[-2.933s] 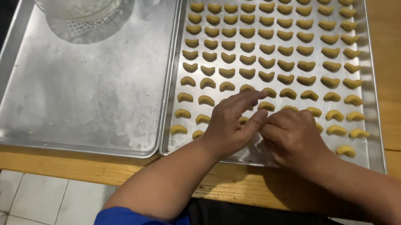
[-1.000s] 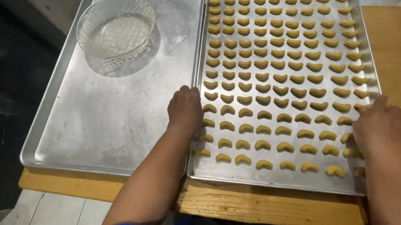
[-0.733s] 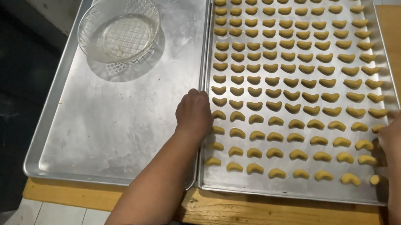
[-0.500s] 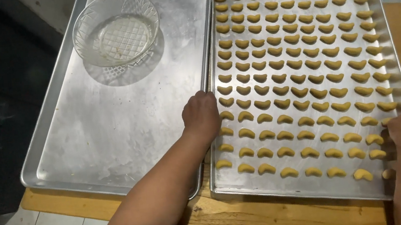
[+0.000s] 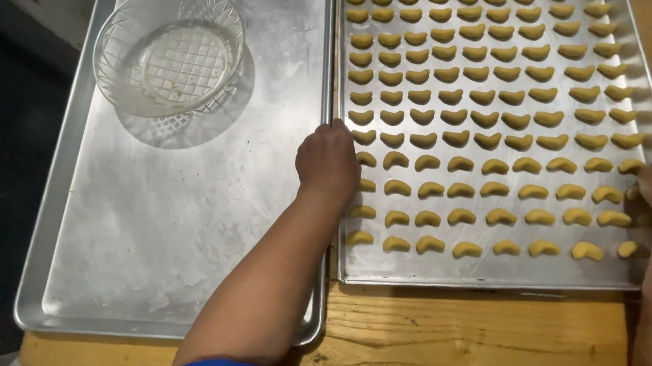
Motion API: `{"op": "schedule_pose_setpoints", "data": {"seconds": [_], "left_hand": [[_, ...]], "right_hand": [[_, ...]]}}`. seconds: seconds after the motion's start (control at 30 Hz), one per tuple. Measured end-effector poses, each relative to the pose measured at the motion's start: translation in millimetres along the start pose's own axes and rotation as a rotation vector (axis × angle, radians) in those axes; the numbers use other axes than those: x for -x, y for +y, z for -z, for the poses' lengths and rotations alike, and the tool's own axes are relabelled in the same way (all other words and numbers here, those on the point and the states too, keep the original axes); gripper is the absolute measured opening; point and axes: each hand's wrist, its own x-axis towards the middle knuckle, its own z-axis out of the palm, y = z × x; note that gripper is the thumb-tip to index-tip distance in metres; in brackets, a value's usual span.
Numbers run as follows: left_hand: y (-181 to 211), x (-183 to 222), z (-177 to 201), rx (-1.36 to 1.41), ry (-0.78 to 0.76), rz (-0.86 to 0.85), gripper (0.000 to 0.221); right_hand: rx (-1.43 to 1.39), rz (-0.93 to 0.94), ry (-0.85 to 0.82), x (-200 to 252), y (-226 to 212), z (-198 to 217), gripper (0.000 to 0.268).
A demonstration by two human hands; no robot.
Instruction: The person shapes cookie dough into crescent shapes, arranges them on a baking tray, and then places the tray into an industrial oven for baking.
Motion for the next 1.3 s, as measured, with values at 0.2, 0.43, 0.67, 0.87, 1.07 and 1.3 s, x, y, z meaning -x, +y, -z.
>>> {"op": "schedule_pose_setpoints", "data": {"seconds": [0.2, 0.43, 0.67, 0.87, 1.07, 1.3], "left_hand": [[-8, 14, -5, -0.029, -0.073, 0.002, 0.021], [1, 27, 24, -0.078, -0.154, 0.051, 0.018], [8, 23, 56, 0.155, -0.136, 0.212, 0.017], [11, 9, 77, 0.468, -0.273, 0.456, 0.011], [2, 27, 50, 0.815, -0.141, 0.447, 0.029], [1, 43, 68, 1.261, -0.09, 0.392, 0.025]], "right_hand": [[-0.28, -0.166, -0.08, 24, -21, 13, 0.023], [-0.149, -0.008, -0.072, 14, 54, -43, 0.018], [-0.256, -0.041, -0.081, 30, 4, 14, 0.02], [-0.065, -0.056, -0.202, 12, 16, 15, 0.052], [-0.088, -0.096, -0.311, 3, 23, 14, 0.063], [-0.536, -0.506, -0.42, 50, -93, 148, 0.047]]}}
